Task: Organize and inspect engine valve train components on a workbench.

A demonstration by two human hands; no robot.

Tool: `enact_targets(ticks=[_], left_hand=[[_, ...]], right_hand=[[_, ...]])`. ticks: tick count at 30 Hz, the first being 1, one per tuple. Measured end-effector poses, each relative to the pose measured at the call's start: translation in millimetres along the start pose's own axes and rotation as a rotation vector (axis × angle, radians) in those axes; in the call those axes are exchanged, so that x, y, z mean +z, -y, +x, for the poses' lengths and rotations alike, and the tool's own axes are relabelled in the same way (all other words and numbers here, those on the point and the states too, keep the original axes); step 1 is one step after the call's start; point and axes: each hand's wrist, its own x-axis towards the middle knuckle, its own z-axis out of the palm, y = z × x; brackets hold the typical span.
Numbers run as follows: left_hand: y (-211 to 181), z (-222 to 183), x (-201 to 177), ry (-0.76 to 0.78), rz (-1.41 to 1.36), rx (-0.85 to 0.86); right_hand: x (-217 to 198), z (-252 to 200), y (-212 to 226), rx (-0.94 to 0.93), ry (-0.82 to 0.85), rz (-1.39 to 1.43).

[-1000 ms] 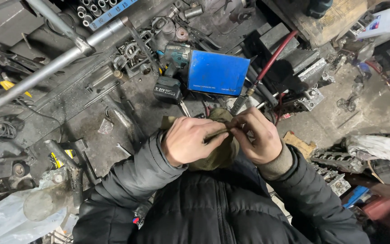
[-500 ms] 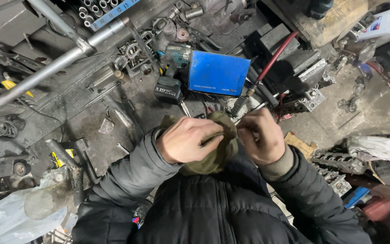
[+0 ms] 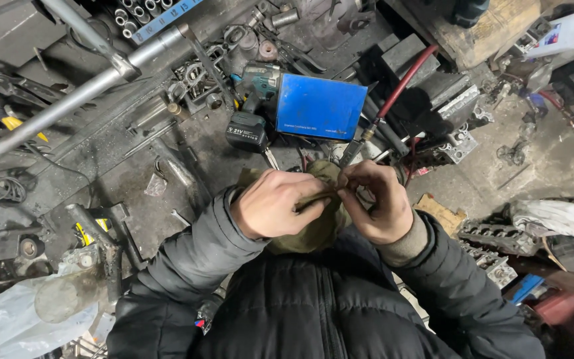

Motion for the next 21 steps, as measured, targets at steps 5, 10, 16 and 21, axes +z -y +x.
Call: enact_targets(ticks=[5, 10, 16, 21], left_hand=[[1.1, 2.3, -1.4, 0.007, 0.032, -0.009], [11.1, -1.5, 3.1, 0.064, 0.072, -0.052], [30.1, -11.5, 14.3, 0.048, 0.132, -0.121], [38.9, -28.5, 23.0, 0.104, 0.217, -0.296]], right_hand=[[0.6, -4.1, -3.0, 0.016, -0.031, 0.012], [-6.6, -9.4, -11.3, 0.029, -0.186, 0.015], [-16.1, -19.6, -24.3, 0.243, -0.254, 0.302], [-31.3, -33.9, -35.5, 0.400, -0.339, 0.011]])
